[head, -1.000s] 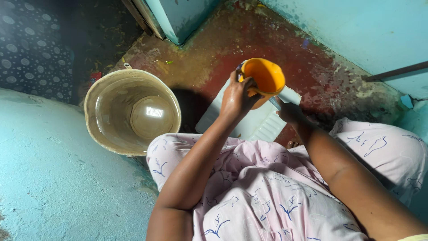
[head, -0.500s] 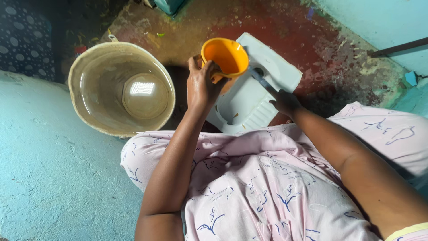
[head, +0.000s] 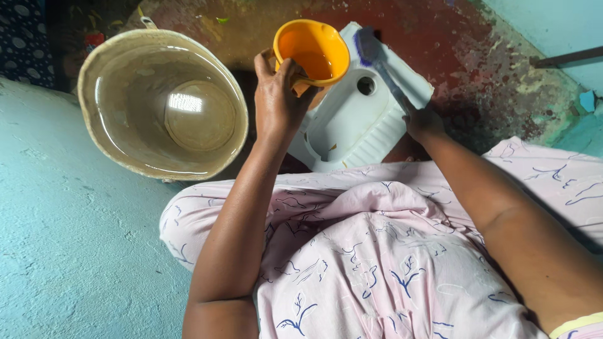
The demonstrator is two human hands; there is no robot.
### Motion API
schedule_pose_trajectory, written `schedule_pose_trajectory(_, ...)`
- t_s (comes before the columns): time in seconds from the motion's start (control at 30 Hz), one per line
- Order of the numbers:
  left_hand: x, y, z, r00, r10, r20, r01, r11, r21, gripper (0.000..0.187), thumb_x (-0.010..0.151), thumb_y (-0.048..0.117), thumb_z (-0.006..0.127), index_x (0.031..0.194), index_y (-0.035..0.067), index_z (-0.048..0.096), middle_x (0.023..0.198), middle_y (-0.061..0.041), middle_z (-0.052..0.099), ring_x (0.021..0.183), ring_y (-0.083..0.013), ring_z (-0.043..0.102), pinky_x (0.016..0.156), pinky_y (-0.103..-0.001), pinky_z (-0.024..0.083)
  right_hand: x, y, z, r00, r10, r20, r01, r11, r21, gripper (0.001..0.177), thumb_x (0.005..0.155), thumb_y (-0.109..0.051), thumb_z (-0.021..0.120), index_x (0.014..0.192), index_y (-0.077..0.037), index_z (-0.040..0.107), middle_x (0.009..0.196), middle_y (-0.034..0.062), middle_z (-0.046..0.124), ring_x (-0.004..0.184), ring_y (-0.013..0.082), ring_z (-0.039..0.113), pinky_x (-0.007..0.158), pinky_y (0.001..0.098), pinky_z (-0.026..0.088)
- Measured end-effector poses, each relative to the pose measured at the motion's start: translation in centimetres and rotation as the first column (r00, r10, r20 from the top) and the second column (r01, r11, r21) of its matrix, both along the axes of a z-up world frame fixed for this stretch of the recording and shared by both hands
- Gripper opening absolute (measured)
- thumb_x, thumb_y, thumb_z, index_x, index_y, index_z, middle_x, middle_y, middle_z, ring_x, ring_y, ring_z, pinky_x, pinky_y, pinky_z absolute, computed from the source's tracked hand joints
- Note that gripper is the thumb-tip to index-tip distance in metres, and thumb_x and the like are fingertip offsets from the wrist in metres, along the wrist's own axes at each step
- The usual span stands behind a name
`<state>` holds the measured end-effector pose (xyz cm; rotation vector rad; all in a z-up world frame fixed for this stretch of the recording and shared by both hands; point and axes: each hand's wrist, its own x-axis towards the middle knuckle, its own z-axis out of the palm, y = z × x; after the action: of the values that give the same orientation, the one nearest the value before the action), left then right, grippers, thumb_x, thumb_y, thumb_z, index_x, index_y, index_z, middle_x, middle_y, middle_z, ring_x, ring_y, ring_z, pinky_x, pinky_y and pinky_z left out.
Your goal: The person pours liquid detergent into a squat toilet, then uses a brush to scrub the interior surfaces. They repeatedly scoop water from a bucket with a yellow cup and pour it into the toilet to rinse the area.
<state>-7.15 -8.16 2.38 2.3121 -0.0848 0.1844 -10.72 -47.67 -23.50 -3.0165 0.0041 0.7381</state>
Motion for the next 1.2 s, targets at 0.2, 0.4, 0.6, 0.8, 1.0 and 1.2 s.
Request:
schedule_pose_trajectory(0.2, -0.5, 0.7, -0.3, 1.000, -0.012, 0.022, 0.012, 1.000, -0.001, 0.046, 0.078, 0.023, 0.092, 0.115, 0.006, 0.068, 0.143, -0.024, 0.043, 0.107, -0.0396, 0.070, 0.090, -0.045, 0.060, -3.3, 3.2, 0.3, 0.944, 0.326, -0.052, -0.315, 0.937, 0.150, 0.077, 0.098, -0.033, 0.057, 0.166, -0.027, 0.023, 0.096, 0.0242, 0.071, 0.081, 0.0399, 0.072, 0.071, 0.0512, 0.058)
schedule_pose_trajectory(0.4, 0.2, 0.5, -0.1, 0.999, -0.018, 0.032, 0.018, 1.000, -0.004, 0.049, 0.078, 0.024, 0.093, 0.116, 0.006, 0.068, 0.144, -0.024, 0.041, 0.109, -0.0400, 0.069, 0.091, -0.045, 0.060, -3.4, 4.3, 1.1, 0.779, 0.560, -0.282, -0.524, 0.828, 0.198, 0.070, 0.095, -0.046, 0.056, 0.160, -0.037, 0.033, 0.101, 0.0197, 0.070, 0.082, 0.0344, 0.075, 0.075, 0.0453, 0.060)
schedule_pose_trajectory(0.6, -0.7, 0.8, -0.3, 0.999, -0.030, 0.038, 0.032, 0.998, -0.053, 0.046, 0.082, 0.023, 0.092, 0.116, 0.005, 0.067, 0.146, -0.024, 0.039, 0.118, -0.0395, 0.066, 0.091, -0.040, 0.064, 1.4, -5.4, 6.3, 0.592, 0.670, -0.449, -0.750, 0.661, -0.003, 0.041, 0.101, -0.052, 0.048, 0.128, -0.027, 0.066, 0.120, 0.0048, 0.070, 0.113, 0.0239, 0.070, 0.103, 0.0375, 0.055)
schedule_pose_trajectory(0.8, -1.4, 1.6, -1.0, 0.999, -0.013, 0.053, 0.015, 0.999, -0.032, 0.046, 0.082, 0.021, 0.094, 0.115, 0.005, 0.066, 0.146, -0.023, 0.038, 0.126, -0.0413, 0.061, 0.093, -0.040, 0.064, 1.0, -3.1, 6.5, 0.673, 0.562, -0.480, -0.619, 0.784, 0.049, 0.057, 0.101, -0.042, 0.043, 0.157, -0.050, 0.037, 0.124, 0.0125, 0.063, 0.110, 0.0336, 0.066, 0.099, 0.0441, 0.053)
schedule_pose_trajectory(1.0, -1.6, 2.2, -1.4, 0.994, -0.007, 0.112, 0.009, 1.000, -0.016, 0.050, 0.083, 0.020, 0.096, 0.121, 0.007, 0.066, 0.148, -0.021, 0.039, 0.129, -0.0380, 0.061, 0.101, -0.042, 0.062, -1.3, -3.3, 5.2, 0.754, 0.515, -0.407, -0.509, 0.850, 0.133, 0.048, 0.100, -0.050, 0.050, 0.147, -0.051, 0.044, 0.126, 0.0068, 0.071, 0.117, 0.0326, 0.067, 0.104, 0.0442, 0.053)
schedule_pose_trajectory(1.2, -1.1, 1.7, -1.4, 0.999, -0.006, 0.044, 0.007, 0.999, -0.031, 0.049, 0.082, 0.020, 0.095, 0.118, 0.005, 0.065, 0.146, -0.021, 0.039, 0.128, -0.0385, 0.060, 0.093, -0.039, 0.064, 3.2, -8.6, 8.0, 0.679, 0.422, -0.600, -0.578, 0.812, -0.084, 0.060, 0.101, -0.057, 0.043, 0.160, -0.057, 0.029, 0.115, 0.0085, 0.075, 0.110, 0.0277, 0.073, 0.105, 0.0441, 0.056)
